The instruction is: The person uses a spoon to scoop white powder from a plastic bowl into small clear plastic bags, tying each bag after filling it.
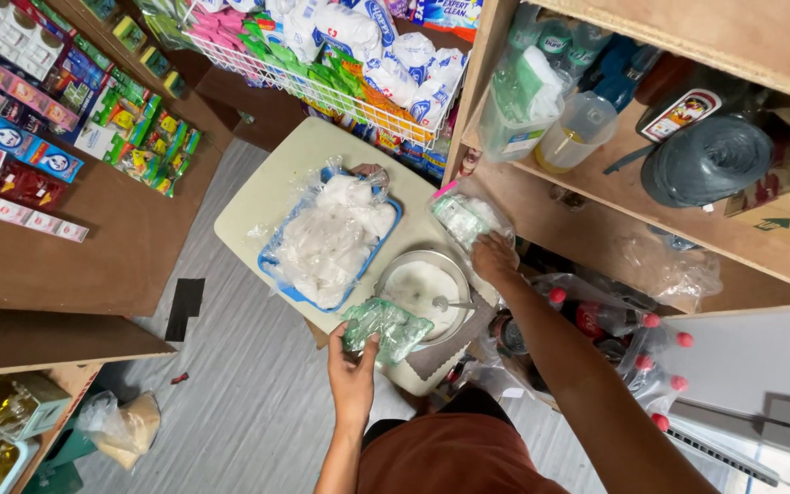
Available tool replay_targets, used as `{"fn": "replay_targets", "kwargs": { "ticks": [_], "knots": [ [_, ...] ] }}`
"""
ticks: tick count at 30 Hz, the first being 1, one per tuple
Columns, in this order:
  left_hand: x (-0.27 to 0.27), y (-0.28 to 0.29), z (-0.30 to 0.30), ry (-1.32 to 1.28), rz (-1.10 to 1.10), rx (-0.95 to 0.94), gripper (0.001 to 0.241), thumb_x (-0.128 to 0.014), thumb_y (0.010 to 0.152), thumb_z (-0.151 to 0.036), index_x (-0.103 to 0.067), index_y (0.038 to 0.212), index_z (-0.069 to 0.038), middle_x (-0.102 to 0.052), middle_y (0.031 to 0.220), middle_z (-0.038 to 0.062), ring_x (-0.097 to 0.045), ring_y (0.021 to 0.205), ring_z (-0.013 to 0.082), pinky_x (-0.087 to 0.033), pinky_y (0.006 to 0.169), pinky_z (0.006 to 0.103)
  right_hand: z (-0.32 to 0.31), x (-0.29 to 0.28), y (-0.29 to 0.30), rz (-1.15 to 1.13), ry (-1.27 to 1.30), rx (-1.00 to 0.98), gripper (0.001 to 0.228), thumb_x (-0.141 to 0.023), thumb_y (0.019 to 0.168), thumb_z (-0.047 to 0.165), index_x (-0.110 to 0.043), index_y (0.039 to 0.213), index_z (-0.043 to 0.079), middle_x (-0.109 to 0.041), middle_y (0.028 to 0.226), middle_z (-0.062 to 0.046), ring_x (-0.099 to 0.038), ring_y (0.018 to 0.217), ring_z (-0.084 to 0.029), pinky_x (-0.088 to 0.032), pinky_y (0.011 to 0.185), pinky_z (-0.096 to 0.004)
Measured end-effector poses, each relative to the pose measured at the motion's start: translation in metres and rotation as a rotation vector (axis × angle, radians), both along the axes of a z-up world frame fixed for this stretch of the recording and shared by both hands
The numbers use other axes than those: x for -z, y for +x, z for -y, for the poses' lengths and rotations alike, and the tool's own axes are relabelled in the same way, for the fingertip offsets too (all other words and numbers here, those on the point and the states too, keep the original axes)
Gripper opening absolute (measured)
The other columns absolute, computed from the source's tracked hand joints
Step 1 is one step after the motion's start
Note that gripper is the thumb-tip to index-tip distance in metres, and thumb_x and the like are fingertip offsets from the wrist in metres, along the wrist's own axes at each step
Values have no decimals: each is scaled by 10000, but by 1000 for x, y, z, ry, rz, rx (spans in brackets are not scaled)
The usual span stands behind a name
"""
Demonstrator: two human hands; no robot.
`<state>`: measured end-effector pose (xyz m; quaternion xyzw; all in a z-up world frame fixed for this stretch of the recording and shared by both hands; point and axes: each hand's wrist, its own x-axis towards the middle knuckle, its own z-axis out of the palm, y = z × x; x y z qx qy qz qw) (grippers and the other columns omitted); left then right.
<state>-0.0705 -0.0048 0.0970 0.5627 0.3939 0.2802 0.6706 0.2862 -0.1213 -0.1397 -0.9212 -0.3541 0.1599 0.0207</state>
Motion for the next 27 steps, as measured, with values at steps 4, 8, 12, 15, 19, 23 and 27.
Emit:
{"fn": "replay_targets", "kwargs": {
  "ticks": [4,8,12,15,19,23,27],
  "knots": [
    [-1,10,0,11,-20,31,402,-710,938,-99,-546,1299,-28,-690,1091,73,-618,971,122,-505,838,248,7,-3,-3,84,109,-44,332,-599,992,280,-723,1242,100,-636,1412,-41,-485,1376,-238,-310,1209,-378],
    [5,25,-3,53,-3,57,396,-702,948,-112,-543,1299,-19,-689,1079,78,-616,943,115,-505,815,239,14,-57,-21,28,561,75,298,-700,891,121,-736,1179,49,-691,1277,-92,-599,1215,-292,-443,1078,-369],
    [24,56,-11,73,-72,72,459,-712,949,-130,-505,1348,-35,-655,1026,82,-556,825,116,-464,711,246,36,-103,-42,-53,999,311,307,-752,863,8,-742,1170,4,-727,1162,-121,-709,1054,-273,-554,892,-325],
    [45,95,-15,90,-150,56,471,-739,943,-130,-511,1346,-46,-629,978,83,-497,734,127,-431,643,260,63,-126,-59,-433,1174,625,332,-714,922,43,-682,1252,42,-751,1159,-57,-695,987,-161,-550,838,-269],
    [41,160,-7,-53,-38,79,427,-703,889,-88,-486,1256,-75,-651,1035,53,-568,762,143,-452,630,297,102,-160,-90,-499,1305,735,290,-736,901,7,-678,1185,19,-732,1119,-61,-679,1021,-119,-551,896,-274],
    [79,223,2,488,134,112,427,-725,859,40,-517,1227,-23,-589,1164,173,-583,1091,279,-470,962,372,137,-168,-112,-659,1493,681,309,-695,911,-41,-587,1197,0,-654,1110,-33,-639,1038,-133,-519,938,-291],
    [85,260,18,797,76,231,453,-699,831,86,-505,1226,-21,-526,1327,233,-525,1258,432,-449,1076,440,158,-194,-121,-756,1518,691,327,-662,918,-56,-582,1230,6,-661,1085,-46,-619,995,-146,-495,909,-290]
  ]
}}
